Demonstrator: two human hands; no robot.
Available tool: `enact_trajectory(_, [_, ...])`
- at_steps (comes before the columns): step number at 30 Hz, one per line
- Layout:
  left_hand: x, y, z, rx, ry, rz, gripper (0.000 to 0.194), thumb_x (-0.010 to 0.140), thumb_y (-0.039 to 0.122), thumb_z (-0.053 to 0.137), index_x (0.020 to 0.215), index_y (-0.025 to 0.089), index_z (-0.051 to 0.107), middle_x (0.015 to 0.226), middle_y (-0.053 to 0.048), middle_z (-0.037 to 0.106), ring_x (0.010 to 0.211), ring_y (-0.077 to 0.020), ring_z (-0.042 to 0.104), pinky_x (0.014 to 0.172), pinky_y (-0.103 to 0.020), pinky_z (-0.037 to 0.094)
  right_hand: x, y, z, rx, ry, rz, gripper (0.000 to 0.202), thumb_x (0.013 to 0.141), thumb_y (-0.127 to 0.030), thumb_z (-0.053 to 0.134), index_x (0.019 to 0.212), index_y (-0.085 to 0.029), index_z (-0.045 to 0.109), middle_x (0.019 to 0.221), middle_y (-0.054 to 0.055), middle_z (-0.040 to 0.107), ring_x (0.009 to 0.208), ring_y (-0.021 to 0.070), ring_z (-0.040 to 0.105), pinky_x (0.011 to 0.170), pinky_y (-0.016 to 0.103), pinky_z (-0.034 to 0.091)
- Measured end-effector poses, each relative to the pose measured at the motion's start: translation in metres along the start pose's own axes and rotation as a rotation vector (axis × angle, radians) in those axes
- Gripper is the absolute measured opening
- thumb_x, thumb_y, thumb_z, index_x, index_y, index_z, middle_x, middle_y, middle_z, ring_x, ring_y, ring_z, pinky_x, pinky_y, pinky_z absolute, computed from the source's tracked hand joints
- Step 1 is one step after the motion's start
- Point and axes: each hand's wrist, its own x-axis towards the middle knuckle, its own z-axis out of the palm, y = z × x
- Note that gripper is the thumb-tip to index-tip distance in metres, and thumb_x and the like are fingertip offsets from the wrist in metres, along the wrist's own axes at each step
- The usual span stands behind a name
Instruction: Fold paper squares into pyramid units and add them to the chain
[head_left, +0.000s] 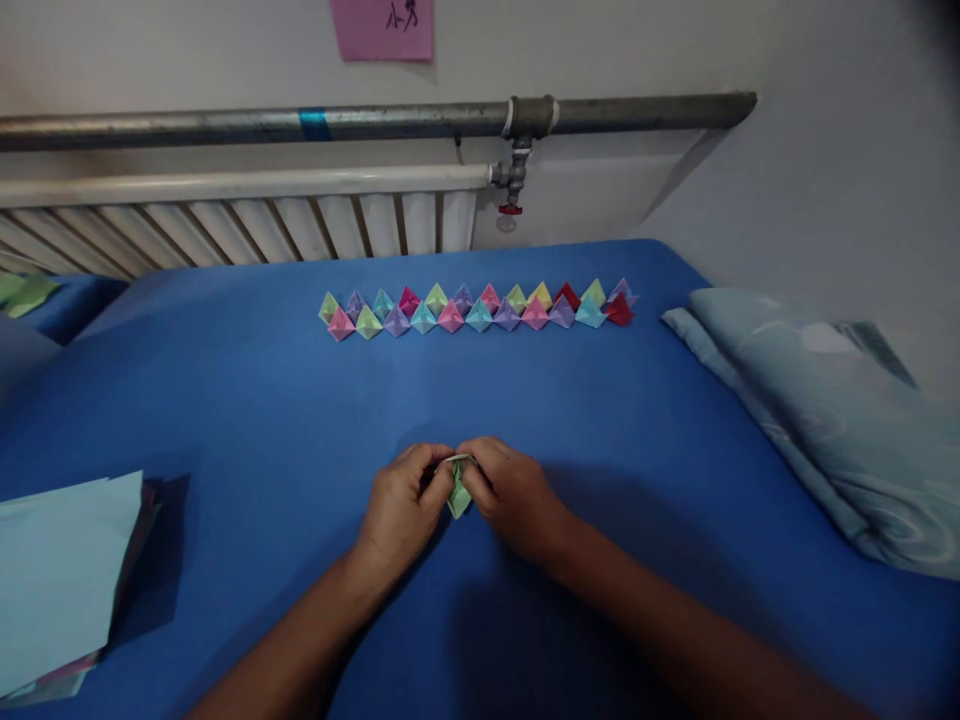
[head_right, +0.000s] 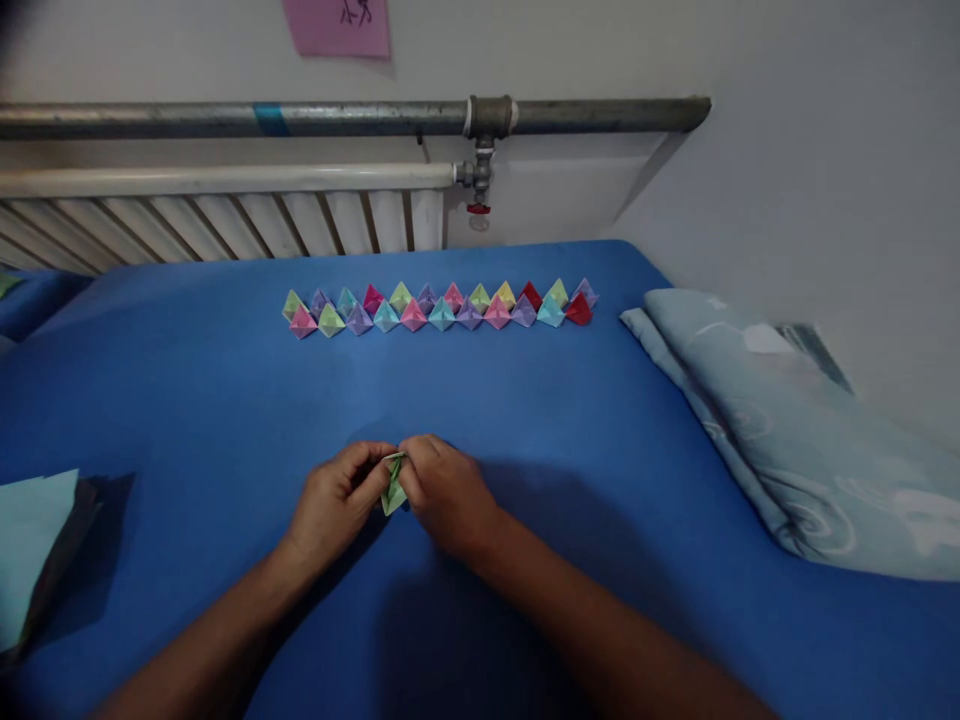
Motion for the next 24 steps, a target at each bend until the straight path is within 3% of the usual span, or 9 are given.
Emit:
enact_trajectory(5, [0.0006, -0.0026, -0.0004, 0.021, -0.019, -0.029, 0.017, 0.084, 0.028, 0.052, 0.085, 0.019, 0.066, 0.075, -0.001, 0.067, 0.061, -0.0127, 0.059, 0.057, -0.024, 0.045, 0.0011, 0.0025, 0.0011, 0.053, 0.039, 0.020, 0.017, 0.085, -0.011, 0.048, 0.093, -0.018, 0.060, 0.086, 0.004, 0.065, 0.079, 0.0141, 0.058, 0.073, 0.026, 0.041])
enact_trajectory(12, [0.0025, 0.0006, -0.0011, 0.134, 0.002, 0.101, 0.017, 0.087, 0.026, 0.050, 0.086, 0.020, 0.066, 0.077, -0.001, 0.067, 0.071, -0.0133, 0.061, 0.067, -0.026, 0.045, 0.0019, 0.0011, 0.0002, -0.004, 0.010, 0.001, 0.015, 0.089, -0.015, 0.044, 0.082, -0.018, 0.058, 0.082, 0.005, 0.064, 0.078, 0.0145, 0.057, 0.072, 0.026, 0.041])
enact_trajectory(24, [0.0022, 0.0017, -0.0010, 0.212, 0.027, 0.111, 0.018, 0.086, 0.025, 0.050, 0.076, 0.019, 0.064, 0.069, 0.001, 0.063, 0.065, -0.0124, 0.057, 0.062, -0.024, 0.041, -0.0002, 0.0011, 0.0017, 0.015, 0.033, -0.046, 0.013, 0.088, -0.015, 0.047, 0.080, -0.019, 0.056, 0.076, 0.002, 0.060, 0.071, 0.0132, 0.053, 0.066, 0.025, 0.038])
